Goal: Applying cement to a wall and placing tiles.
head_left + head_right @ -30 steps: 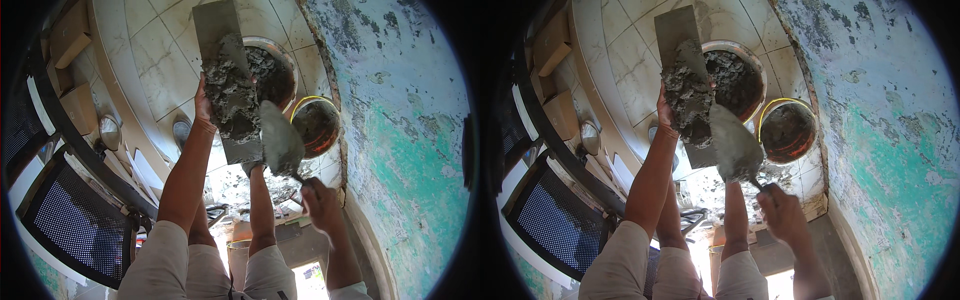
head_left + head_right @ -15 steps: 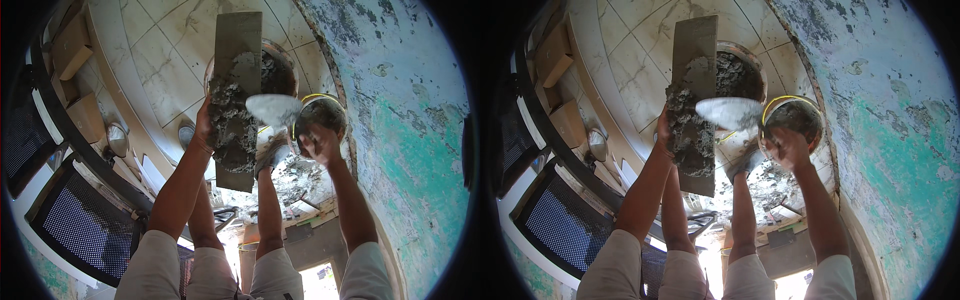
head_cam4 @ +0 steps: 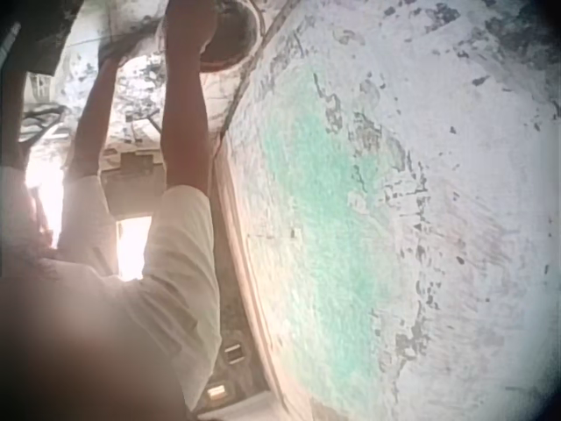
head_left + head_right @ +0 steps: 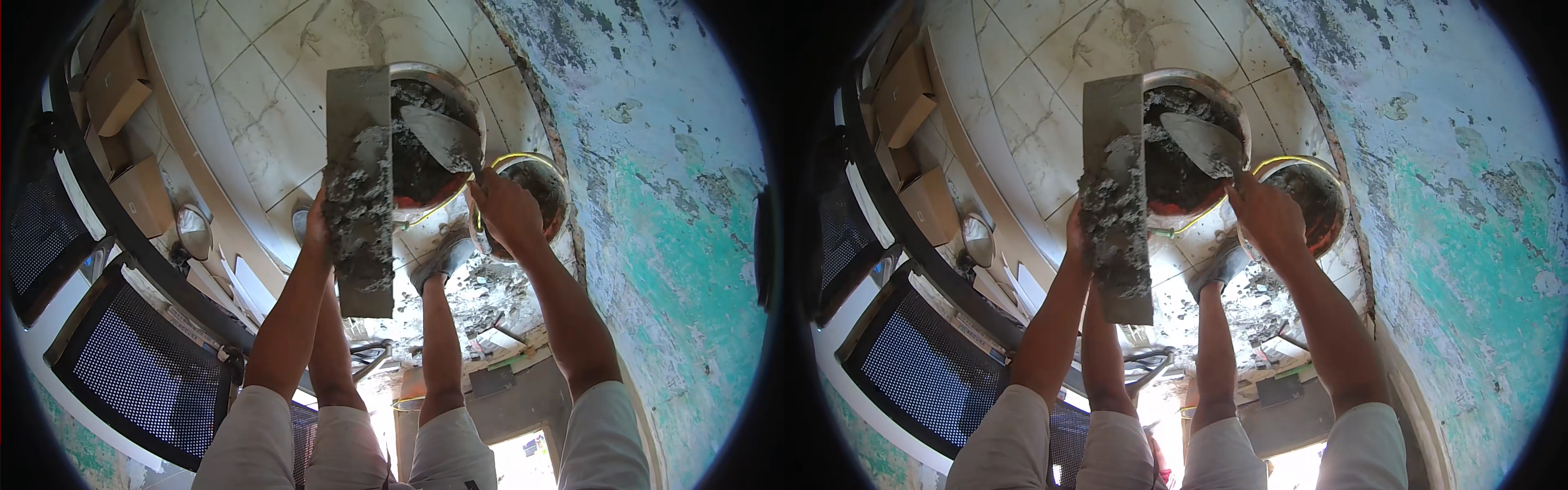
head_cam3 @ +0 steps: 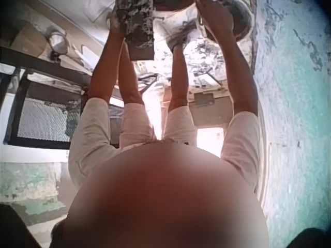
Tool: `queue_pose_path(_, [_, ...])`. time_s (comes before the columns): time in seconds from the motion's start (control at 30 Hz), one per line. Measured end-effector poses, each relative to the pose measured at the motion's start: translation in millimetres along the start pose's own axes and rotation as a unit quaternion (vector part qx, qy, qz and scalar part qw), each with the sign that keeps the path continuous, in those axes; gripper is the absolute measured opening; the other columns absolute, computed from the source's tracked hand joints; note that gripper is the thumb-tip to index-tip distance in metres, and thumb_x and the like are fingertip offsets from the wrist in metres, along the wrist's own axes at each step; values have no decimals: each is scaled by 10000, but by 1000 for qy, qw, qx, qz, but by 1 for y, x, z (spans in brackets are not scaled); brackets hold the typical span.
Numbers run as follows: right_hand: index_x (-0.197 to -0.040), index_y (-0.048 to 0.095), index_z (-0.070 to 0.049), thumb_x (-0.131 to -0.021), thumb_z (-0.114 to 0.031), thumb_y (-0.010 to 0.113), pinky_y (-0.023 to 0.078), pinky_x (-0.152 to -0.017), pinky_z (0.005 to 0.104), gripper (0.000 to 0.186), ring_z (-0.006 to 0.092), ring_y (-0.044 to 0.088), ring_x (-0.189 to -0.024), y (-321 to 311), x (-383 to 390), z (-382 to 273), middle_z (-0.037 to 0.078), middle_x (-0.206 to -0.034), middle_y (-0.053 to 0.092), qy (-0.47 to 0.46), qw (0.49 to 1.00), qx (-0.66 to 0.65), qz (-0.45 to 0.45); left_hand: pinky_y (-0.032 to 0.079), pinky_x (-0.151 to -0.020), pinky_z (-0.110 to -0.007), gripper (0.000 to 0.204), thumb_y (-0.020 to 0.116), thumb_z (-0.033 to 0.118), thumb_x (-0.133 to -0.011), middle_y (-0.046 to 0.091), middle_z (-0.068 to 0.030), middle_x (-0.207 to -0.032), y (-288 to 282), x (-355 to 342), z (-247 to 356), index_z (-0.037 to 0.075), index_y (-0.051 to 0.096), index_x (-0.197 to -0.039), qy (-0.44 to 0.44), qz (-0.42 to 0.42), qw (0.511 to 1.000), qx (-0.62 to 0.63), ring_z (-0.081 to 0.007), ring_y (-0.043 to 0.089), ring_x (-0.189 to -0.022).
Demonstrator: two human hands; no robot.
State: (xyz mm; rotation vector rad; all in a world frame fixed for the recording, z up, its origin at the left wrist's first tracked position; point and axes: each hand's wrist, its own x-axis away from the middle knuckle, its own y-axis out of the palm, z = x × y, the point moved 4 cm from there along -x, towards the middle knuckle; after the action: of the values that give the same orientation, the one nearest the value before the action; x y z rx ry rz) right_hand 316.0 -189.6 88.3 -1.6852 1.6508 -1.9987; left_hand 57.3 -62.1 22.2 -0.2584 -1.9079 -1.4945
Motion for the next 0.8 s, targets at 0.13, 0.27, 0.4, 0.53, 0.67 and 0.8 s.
queue_pose_path(0.13, [-1098,582,-74,-995,-350,530,575,-673,488,300,383,714,-812,-17,-24,-22,200,-908,703,-39,997,62,26,544,-926,-598,666,327,535,-1028,615,-227,-1274,-8,20,13,11,476,-1410,-19,4,998,-63,-398,643,-1107])
queue_pose_path(0.27, [-1088,610,-67,-959,-206,532,593,-681,437,205,335,736,-835,-7,-55,-45,172,-914,712,-37,990,132,33,523,-928,-641,774,321,610,-996,556,-268,-1337,-10,38,30,5,403,-1472,-3,52,994,-97,-451,596,-1171])
queue_pose_path(0.4, [-1107,627,-78,-952,-162,521,597,-681,427,207,326,741,-866,27,-48,-76,166,-944,719,-46,989,137,-37,498,-962,-644,787,325,622,-994,525,-267,-1377,-8,46,42,17,379,-1495,5,12,998,-55,-458,567,-1209])
queue_pose_path(0.53, [-1099,639,-89,-953,-181,530,601,-693,438,204,319,743,-893,27,-28,-87,169,-955,728,-48,983,147,-99,484,-989,-633,788,329,626,-997,514,-270,-1388,-13,52,51,25,371,-1504,3,-12,998,-54,-455,555,-1226])
queue_pose_path(0.67, [-1100,645,-87,-953,-187,549,602,-728,460,202,316,741,-918,-25,-36,-62,167,-945,732,4,983,174,-53,490,-985,-627,788,328,629,-999,516,-274,-1383,-22,57,60,23,371,-1501,2,-2,998,-57,-456,563,-1215])
queue_pose_path(0.8, [-1112,639,-45,-934,-209,587,592,-789,478,248,349,730,-958,-49,-67,-55,177,-989,733,39,982,181,-28,498,-975,-626,792,324,634,-999,522,-271,-1378,-26,57,62,22,371,-1500,-2,7,999,-48,-454,577,-1196])
